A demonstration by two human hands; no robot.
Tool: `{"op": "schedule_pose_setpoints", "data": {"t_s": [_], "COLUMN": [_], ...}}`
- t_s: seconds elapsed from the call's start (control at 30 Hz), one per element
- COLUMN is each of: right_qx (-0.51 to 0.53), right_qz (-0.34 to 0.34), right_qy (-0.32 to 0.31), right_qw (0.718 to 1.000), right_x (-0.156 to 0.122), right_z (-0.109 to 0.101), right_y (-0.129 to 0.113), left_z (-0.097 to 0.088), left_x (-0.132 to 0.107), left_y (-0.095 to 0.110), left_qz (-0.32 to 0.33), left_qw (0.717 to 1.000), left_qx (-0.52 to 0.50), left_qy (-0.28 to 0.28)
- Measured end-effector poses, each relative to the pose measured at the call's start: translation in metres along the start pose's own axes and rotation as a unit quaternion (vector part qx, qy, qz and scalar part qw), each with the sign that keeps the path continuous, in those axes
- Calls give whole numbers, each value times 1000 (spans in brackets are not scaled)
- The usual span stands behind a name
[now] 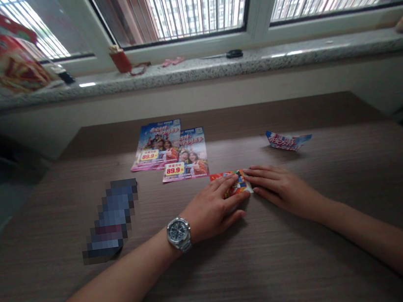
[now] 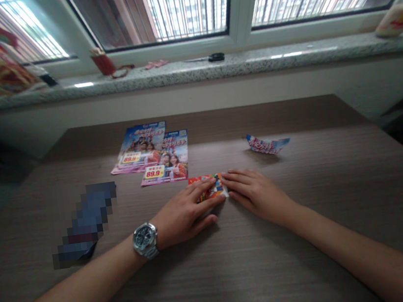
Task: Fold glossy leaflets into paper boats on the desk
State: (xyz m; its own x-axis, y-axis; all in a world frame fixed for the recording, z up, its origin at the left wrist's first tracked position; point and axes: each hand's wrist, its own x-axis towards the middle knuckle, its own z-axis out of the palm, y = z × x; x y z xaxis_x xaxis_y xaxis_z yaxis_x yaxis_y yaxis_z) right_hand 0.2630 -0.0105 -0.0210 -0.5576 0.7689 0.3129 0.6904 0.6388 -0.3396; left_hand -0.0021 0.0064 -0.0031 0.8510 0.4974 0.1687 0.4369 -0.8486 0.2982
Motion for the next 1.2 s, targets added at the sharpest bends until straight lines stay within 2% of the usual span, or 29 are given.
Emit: {"op": "schedule_pose_setpoints", "data": {"t_s": [0.23,0.43,0.63,1.2], "right_qx": [-2,-2,-13,-44], "right_qz": [4,4,5,-39], "right_qy": [0,5,2,8], "right_qw": [1000,1000,1000,998], "right_x": [0,-1,-2,-10], "right_z": [2,4,4,-8], "right_y": [-1,0,1,-4], "left_z": [0,5,3,-1], "left_x": [0,-1,-1,0], "left_y": [1,2,6,3], "left_qz": [7,30,52,-16], "left_qw": [1000,999,998,998], "left_qx": [6,30,42,61], "left_qy": [-7,10,-10,24]}}
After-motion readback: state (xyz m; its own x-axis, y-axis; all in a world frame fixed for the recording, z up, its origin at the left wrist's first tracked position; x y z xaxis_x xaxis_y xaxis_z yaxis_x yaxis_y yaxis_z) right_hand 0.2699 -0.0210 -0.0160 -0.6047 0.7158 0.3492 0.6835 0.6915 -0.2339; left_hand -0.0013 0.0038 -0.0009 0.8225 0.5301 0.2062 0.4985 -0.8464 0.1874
